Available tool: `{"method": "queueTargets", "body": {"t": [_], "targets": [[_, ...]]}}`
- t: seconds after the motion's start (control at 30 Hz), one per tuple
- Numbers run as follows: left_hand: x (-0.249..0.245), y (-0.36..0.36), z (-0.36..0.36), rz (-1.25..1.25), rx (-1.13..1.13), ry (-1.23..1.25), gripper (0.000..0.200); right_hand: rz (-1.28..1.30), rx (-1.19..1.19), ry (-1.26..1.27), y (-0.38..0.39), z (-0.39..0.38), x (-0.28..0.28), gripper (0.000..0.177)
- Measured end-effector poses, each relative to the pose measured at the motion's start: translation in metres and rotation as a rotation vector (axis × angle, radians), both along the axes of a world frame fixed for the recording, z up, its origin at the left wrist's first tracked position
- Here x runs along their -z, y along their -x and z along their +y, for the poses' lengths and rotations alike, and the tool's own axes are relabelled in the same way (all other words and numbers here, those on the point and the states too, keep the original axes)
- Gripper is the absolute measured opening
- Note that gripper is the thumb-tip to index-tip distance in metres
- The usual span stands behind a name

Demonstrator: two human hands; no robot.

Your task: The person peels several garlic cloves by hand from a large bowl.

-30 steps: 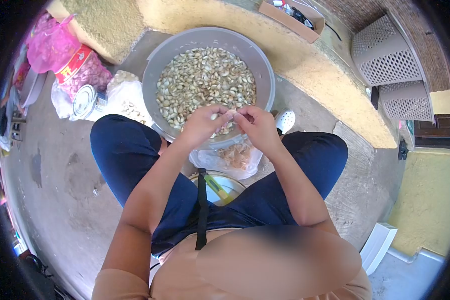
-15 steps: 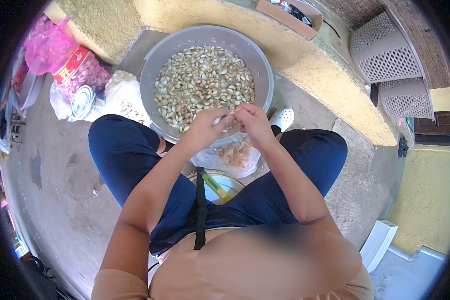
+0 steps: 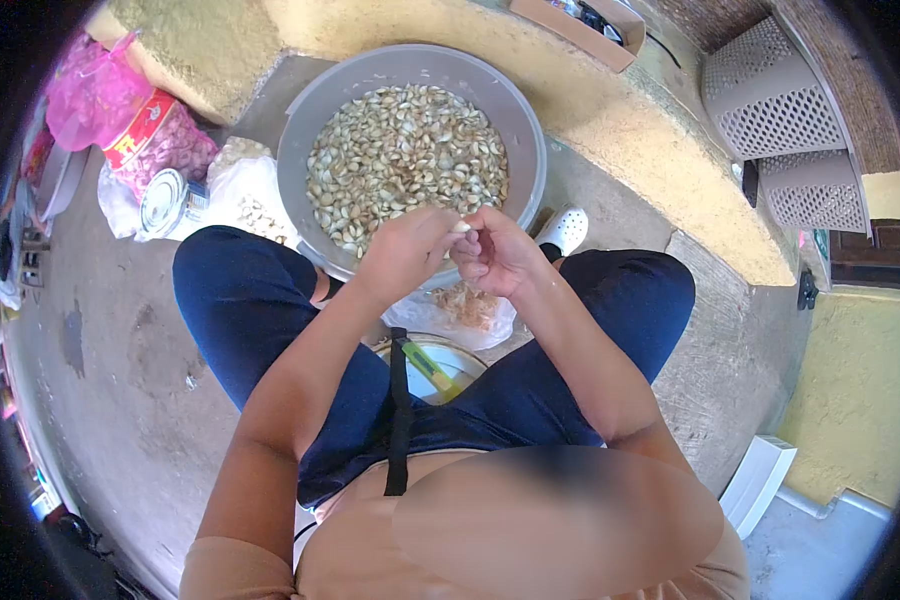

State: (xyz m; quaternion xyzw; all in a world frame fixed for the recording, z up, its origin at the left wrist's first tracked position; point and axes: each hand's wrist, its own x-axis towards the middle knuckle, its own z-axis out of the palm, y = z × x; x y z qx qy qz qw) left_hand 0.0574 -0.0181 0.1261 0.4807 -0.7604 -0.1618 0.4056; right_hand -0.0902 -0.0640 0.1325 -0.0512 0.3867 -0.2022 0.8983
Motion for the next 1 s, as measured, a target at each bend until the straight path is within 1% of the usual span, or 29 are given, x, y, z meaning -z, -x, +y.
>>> {"method": "queueTargets", "body": {"t": [0.1, 0.17, 0.2, 0.27, 0.3, 0.37, 0.4, 0.5, 0.57, 0.6, 0.67, 0.7, 0.77, 0.87, 0.97, 1.0], "targets": [[0.008, 0.009, 0.002, 0.163, -0.109, -0.032, 0.017, 0.119, 0.026, 0.064, -0.003, -0.001, -0.005, 0.018], [0.011, 0.018, 0.001, 0.281, -0.188, -0.081, 0.017, 0.211, 0.109, 0.243, -0.005, 0.003, 0.006, 0.017], [0.011, 0.020, 0.001, 0.416, -0.203, -0.285, 0.015, 0.259, 0.152, 0.330, -0.006, 0.006, 0.011, 0.017], [0.011, 0.022, -0.004, 0.681, -0.231, -0.697, 0.016, 0.494, 0.211, 0.749, -0.017, 0.016, 0.020, 0.016], [0.011, 0.022, -0.006, 0.746, -0.207, -0.741, 0.018, 0.612, 0.236, 0.960, -0.020, 0.018, 0.021, 0.016], [0.013, 0.017, -0.010, 0.876, -0.160, -0.828, 0.022, 0.723, 0.150, 1.051, -0.016, 0.016, 0.011, 0.013], [0.011, 0.013, -0.013, 0.837, -0.150, -0.833, 0.023, 0.774, 0.104, 1.097, -0.014, 0.013, 0.006, 0.013], [0.009, 0.000, -0.016, 0.742, -0.141, -0.865, 0.026, 1.048, -0.030, 1.587, -0.005, 0.002, 0.009, 0.009], [0.010, -0.002, -0.018, 0.711, -0.154, -0.911, 0.027, 1.030, -0.074, 1.751, -0.002, -0.001, 0.009, 0.009], [0.009, -0.003, -0.018, 0.643, -0.115, -0.906, 0.027, 1.019, -0.098, 1.833, -0.001, -0.002, 0.008, 0.009], [0.005, -0.005, -0.017, 0.507, -0.041, -0.894, 0.027, 1.024, -0.135, 1.909, 0.000, -0.001, 0.002, 0.010], [0.007, -0.006, -0.016, 0.594, -0.003, -0.936, 0.026, 1.024, -0.155, 1.949, -0.001, 0.000, 0.000, 0.010], [0.007, -0.007, -0.015, 0.773, 0.074, -1.015, 0.025, 1.004, -0.161, 1.950, -0.001, 0.000, 0.000, 0.009], [-0.007, -0.007, -0.012, 0.844, -0.008, -1.179, 0.019, 0.988, -0.109, 1.978, -0.004, 0.001, 0.002, 0.008], [0.008, -0.004, -0.012, 1.023, 0.027, -1.147, 0.015, 1.002, -0.058, 2.022, -0.008, 0.004, 0.003, 0.007], [0.009, -0.003, -0.011, 1.051, 0.003, -1.155, 0.015, 1.009, -0.045, 2.037, -0.010, 0.005, 0.002, 0.007]]}}
